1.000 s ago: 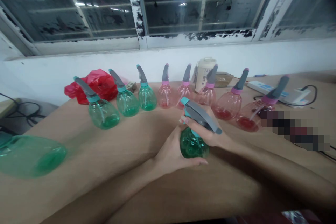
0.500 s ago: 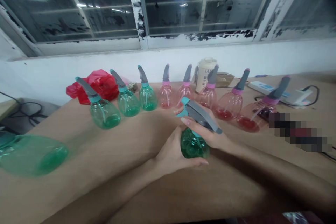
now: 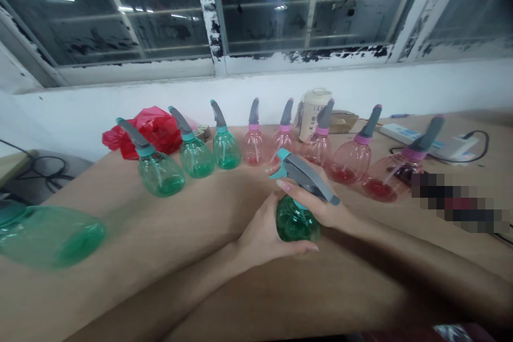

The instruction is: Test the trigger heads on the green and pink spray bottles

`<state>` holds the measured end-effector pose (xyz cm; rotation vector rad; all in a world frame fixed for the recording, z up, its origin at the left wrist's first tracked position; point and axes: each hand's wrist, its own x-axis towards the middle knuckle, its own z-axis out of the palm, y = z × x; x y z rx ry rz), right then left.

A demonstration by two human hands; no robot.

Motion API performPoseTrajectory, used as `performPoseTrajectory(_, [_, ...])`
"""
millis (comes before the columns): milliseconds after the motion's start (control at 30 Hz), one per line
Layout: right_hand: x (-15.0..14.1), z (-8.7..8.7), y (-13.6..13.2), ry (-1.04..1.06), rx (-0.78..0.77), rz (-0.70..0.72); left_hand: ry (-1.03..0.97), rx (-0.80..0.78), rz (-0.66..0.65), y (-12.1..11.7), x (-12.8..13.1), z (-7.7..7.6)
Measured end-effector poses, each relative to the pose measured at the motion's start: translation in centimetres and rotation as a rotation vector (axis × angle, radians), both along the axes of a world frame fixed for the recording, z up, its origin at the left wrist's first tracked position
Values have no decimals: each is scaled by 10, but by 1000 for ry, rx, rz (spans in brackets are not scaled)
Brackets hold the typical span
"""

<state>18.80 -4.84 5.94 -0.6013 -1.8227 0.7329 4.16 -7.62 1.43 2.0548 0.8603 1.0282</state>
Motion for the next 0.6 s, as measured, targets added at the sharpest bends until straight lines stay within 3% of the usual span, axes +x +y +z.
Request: performPoseTrajectory(600, [1,6,0,-50,-43,10,-9,19,-32,1,0,3])
